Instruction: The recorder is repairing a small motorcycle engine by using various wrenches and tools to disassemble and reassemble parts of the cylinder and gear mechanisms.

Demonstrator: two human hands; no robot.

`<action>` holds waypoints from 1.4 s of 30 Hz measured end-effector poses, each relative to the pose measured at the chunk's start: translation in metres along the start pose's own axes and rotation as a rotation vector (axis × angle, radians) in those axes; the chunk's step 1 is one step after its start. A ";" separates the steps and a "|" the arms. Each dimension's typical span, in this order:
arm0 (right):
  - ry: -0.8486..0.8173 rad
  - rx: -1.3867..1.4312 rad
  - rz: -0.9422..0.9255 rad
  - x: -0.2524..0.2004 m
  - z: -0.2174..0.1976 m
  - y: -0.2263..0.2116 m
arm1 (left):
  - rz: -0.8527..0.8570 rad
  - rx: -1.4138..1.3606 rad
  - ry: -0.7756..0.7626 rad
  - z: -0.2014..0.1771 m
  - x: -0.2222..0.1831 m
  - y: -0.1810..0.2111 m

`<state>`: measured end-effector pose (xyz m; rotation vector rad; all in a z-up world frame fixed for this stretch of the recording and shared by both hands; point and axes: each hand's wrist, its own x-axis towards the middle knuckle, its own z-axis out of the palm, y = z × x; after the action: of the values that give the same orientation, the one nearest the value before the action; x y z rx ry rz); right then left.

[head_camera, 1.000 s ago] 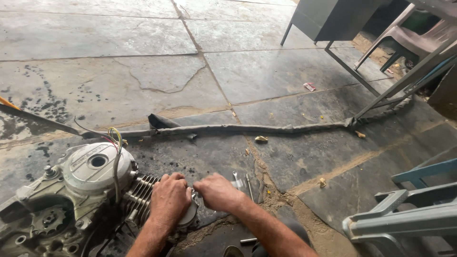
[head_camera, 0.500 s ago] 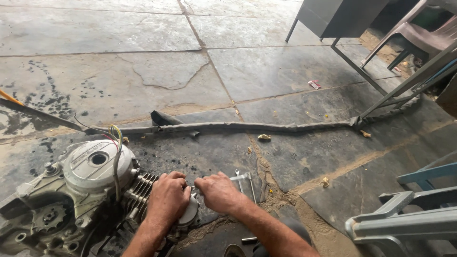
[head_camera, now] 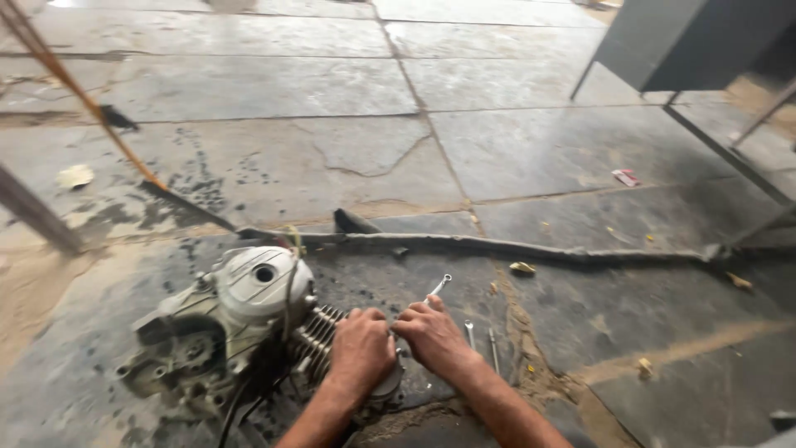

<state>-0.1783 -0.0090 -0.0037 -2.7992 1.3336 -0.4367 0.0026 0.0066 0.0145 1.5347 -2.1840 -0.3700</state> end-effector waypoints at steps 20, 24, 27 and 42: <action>-0.374 0.035 0.234 0.005 -0.006 -0.006 | 0.006 0.030 -0.168 0.010 0.000 -0.009; -0.416 -0.007 0.238 0.002 -0.001 -0.006 | 0.011 0.030 -0.174 0.012 0.000 -0.009; -0.411 -0.015 0.232 0.002 -0.005 -0.013 | 0.014 0.031 -0.168 0.012 0.001 -0.009; -0.464 0.010 0.363 0.003 -0.005 -0.023 | 0.004 0.041 -0.173 0.013 0.000 -0.008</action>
<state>-0.1603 0.0035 0.0048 -2.3542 1.6423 0.2029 0.0031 0.0036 -0.0004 1.5721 -2.3398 -0.4753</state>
